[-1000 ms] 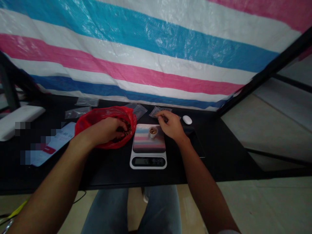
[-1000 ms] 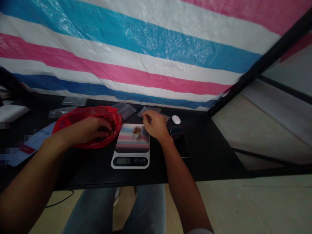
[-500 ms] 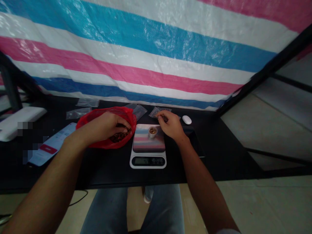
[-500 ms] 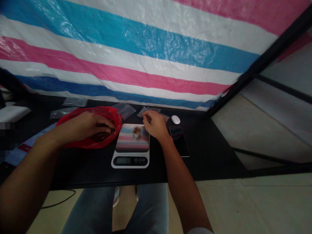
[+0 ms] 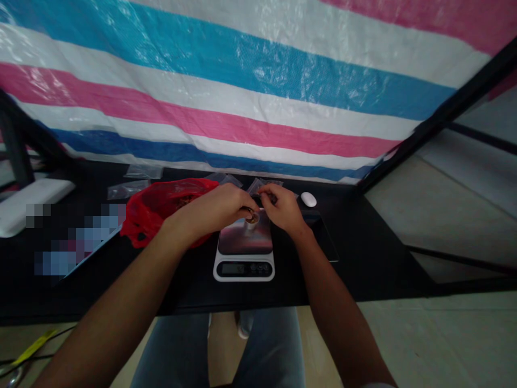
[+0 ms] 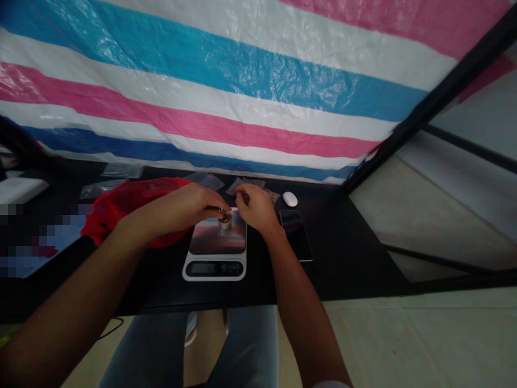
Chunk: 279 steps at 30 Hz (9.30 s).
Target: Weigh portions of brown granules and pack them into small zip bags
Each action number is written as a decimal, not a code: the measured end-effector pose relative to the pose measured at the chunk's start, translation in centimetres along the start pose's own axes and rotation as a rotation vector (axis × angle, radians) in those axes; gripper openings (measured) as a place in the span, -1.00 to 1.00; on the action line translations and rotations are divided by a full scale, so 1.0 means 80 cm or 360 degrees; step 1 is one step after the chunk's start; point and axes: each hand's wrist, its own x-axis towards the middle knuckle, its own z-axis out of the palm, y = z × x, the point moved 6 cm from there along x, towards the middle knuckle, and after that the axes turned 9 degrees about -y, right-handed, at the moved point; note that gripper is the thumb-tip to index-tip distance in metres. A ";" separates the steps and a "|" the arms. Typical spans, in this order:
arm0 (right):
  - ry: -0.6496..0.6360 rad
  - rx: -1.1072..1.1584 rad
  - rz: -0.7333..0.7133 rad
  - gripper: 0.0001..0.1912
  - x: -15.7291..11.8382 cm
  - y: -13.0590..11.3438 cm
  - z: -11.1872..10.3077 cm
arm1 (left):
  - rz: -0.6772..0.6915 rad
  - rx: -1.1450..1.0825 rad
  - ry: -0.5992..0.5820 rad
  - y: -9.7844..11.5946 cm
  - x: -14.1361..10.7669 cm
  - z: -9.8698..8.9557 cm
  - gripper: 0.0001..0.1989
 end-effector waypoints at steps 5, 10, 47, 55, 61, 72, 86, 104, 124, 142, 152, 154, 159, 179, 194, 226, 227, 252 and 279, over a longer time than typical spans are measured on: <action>-0.0015 0.0004 0.0000 -0.79 0.001 -0.001 0.000 | -0.0034 0.0067 -0.0025 -0.009 0.007 0.008 -0.72; 0.0002 -0.0003 -0.0012 -0.80 0.001 -0.001 -0.001 | -0.0071 0.0018 -0.0033 -0.011 0.009 0.008 -0.73; -0.0068 0.0036 0.0020 -0.80 0.000 -0.007 -0.003 | 0.0049 -0.0216 0.0032 -0.009 0.011 0.007 -0.71; -0.0493 0.0347 0.0124 -0.84 -0.006 0.005 -0.001 | 0.0043 -0.0317 0.0050 -0.009 0.009 0.007 -0.71; -0.0729 0.0281 0.0145 -0.86 -0.013 0.009 0.010 | 0.0058 -0.0368 0.0100 -0.013 0.005 0.006 -0.70; -0.0510 0.0532 0.0157 -0.84 -0.006 0.007 -0.006 | 0.0174 -0.0463 0.0322 -0.014 0.001 0.000 -0.79; -0.0663 0.0818 0.0182 -0.73 -0.009 -0.010 0.008 | 0.0198 -0.1197 0.0540 -0.036 -0.008 0.018 -0.81; -0.0867 -0.0293 0.0864 -0.82 -0.038 0.057 -0.042 | 0.0187 -0.1452 0.0508 -0.048 -0.016 0.022 -0.81; -0.0612 0.0682 0.0113 -0.81 -0.015 -0.027 -0.009 | 0.0238 -0.2198 0.0860 -0.067 -0.012 0.026 -0.75; 0.0191 0.0281 -0.0146 -0.75 -0.013 -0.052 -0.006 | 0.0160 -0.2346 0.1266 -0.062 0.005 0.044 -0.65; 0.0140 0.0109 -0.0319 -0.89 -0.012 -0.067 -0.013 | 0.0120 -0.2313 0.1217 -0.061 0.006 0.046 -0.58; 0.0149 0.0074 -0.0330 -0.88 -0.013 -0.066 -0.013 | 0.0113 -0.2279 0.1199 -0.060 0.006 0.046 -0.57; 0.0109 0.0074 -0.0348 -0.89 -0.013 -0.064 -0.016 | 0.0067 -0.2170 0.1208 -0.062 0.005 0.046 -0.57; 0.0065 0.0383 -0.0144 -0.64 -0.014 -0.033 -0.046 | 0.0172 -0.1248 0.0605 -0.036 -0.008 0.034 -0.88; 0.0137 0.0376 -0.0212 -0.54 -0.012 -0.030 -0.041 | 0.0299 -0.0467 0.0518 -0.013 -0.020 0.019 -0.86; 0.0098 0.0254 -0.0208 -0.51 -0.011 -0.029 -0.036 | -0.0305 -0.0387 -0.0356 -0.043 -0.045 0.035 -0.82; 0.0093 0.0254 -0.0192 -0.50 -0.011 -0.029 -0.036 | -0.0281 -0.0396 -0.0353 -0.043 -0.044 0.036 -0.82; 0.0069 0.0251 -0.0161 -0.50 -0.012 -0.027 -0.035 | -0.0029 -0.0285 0.0633 -0.044 -0.036 -0.002 -0.78; 0.0050 0.0335 -0.0064 -0.57 -0.007 -0.010 -0.033 | -0.0301 -0.0140 0.0979 -0.119 0.012 -0.038 -0.34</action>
